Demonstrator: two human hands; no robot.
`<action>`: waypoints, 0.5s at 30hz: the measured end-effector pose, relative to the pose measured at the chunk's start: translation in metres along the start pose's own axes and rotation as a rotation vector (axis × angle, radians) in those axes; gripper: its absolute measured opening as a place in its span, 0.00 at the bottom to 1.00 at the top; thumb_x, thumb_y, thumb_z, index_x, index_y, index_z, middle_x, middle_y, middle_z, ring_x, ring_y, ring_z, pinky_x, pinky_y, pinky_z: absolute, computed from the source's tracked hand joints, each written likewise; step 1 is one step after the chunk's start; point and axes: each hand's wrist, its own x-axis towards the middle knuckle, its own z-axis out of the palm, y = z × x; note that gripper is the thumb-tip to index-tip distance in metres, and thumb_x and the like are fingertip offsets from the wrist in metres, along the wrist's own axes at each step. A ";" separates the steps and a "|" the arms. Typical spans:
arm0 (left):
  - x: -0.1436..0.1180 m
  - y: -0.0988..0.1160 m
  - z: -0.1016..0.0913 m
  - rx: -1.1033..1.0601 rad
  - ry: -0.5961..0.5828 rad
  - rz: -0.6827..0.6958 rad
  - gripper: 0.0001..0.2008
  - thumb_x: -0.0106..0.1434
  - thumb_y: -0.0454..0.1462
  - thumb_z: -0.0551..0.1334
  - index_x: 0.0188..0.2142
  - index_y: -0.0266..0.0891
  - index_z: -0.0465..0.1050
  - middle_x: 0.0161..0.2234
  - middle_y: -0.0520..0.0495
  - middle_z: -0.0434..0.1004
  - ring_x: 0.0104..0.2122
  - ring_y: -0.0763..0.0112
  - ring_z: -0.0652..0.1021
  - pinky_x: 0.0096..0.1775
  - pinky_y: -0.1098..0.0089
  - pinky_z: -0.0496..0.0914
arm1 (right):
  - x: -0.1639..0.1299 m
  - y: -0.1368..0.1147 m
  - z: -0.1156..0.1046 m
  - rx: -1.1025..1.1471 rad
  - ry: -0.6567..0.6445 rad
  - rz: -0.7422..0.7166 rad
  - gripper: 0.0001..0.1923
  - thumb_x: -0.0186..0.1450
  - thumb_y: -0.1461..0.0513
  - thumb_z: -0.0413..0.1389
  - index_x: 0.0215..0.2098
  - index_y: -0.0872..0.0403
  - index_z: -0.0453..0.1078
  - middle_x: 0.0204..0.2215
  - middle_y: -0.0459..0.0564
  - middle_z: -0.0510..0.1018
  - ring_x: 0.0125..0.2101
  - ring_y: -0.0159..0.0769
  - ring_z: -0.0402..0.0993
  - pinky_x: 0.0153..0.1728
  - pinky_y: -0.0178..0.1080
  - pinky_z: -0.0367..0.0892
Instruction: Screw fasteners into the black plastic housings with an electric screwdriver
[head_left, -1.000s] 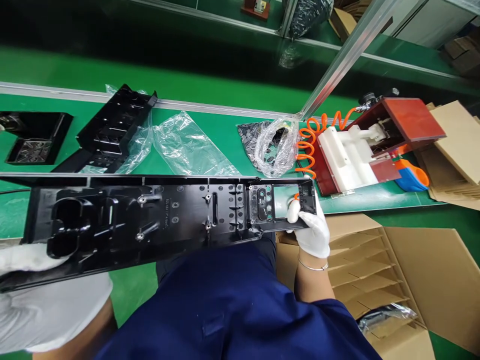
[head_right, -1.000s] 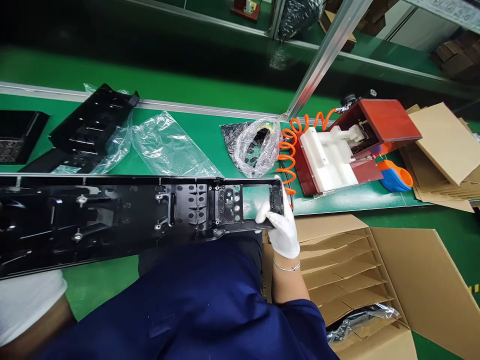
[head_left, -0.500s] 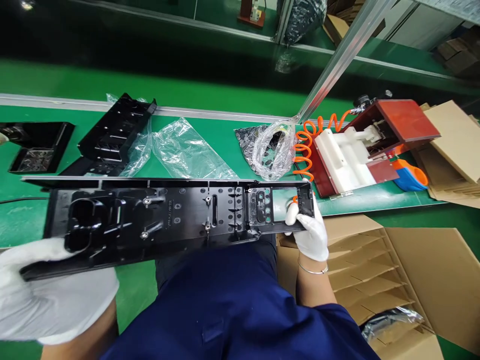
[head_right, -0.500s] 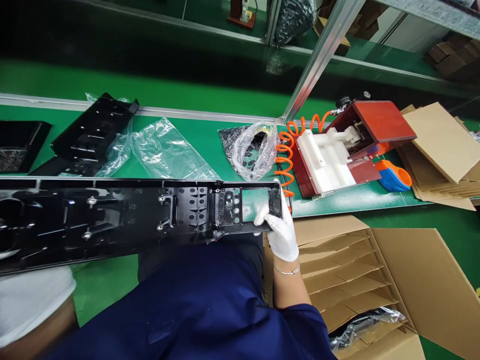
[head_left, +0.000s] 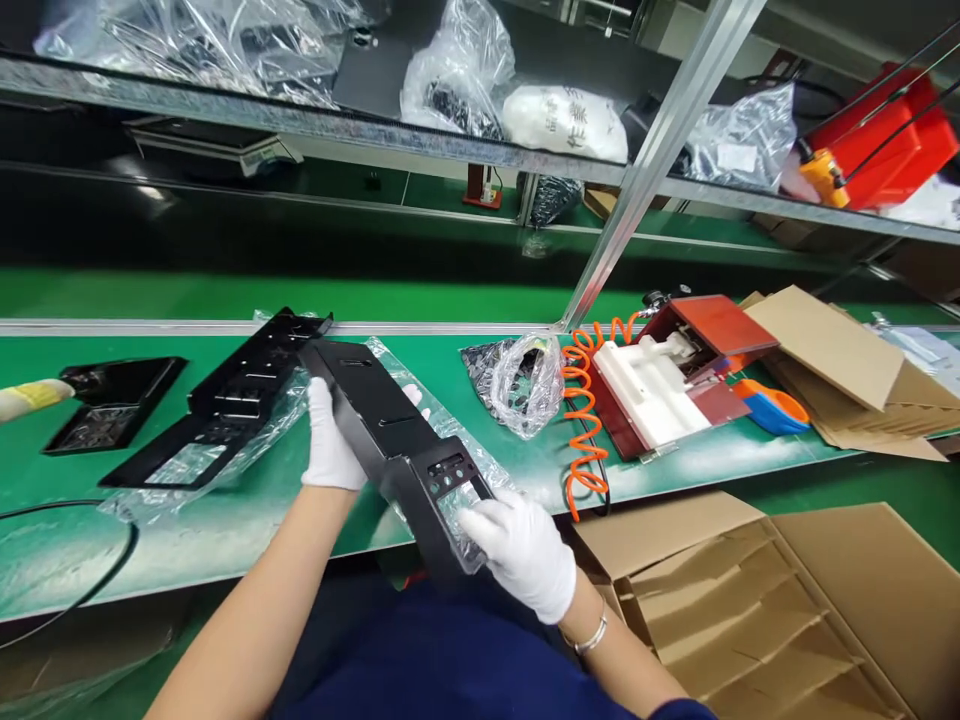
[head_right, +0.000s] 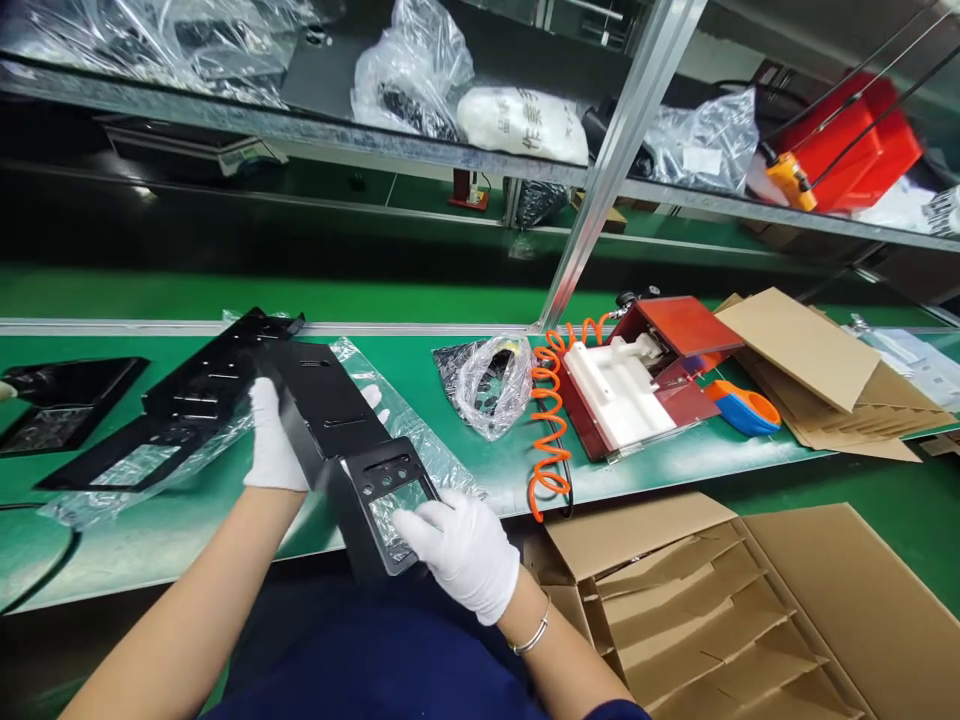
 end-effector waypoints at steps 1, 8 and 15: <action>0.006 0.000 -0.001 -0.001 -0.026 -0.038 0.30 0.68 0.63 0.54 0.50 0.43 0.77 0.41 0.42 0.85 0.39 0.51 0.84 0.40 0.50 0.82 | 0.000 0.003 -0.004 0.046 -0.066 -0.031 0.18 0.66 0.63 0.57 0.54 0.52 0.69 0.42 0.50 0.79 0.36 0.34 0.72 0.31 0.38 0.69; 0.029 -0.007 0.004 -0.034 -0.051 -0.074 0.26 0.70 0.56 0.52 0.42 0.39 0.77 0.33 0.40 0.83 0.31 0.53 0.83 0.34 0.52 0.82 | 0.032 0.104 -0.026 0.252 -0.260 0.698 0.26 0.75 0.51 0.45 0.64 0.54 0.68 0.61 0.56 0.71 0.60 0.39 0.71 0.67 0.48 0.68; 0.044 -0.015 0.010 0.078 0.027 -0.007 0.23 0.70 0.55 0.55 0.41 0.40 0.76 0.32 0.42 0.82 0.34 0.53 0.84 0.43 0.51 0.81 | 0.102 0.188 0.036 0.040 -0.658 0.873 0.21 0.71 0.54 0.57 0.56 0.60 0.70 0.55 0.56 0.73 0.58 0.36 0.70 0.64 0.49 0.69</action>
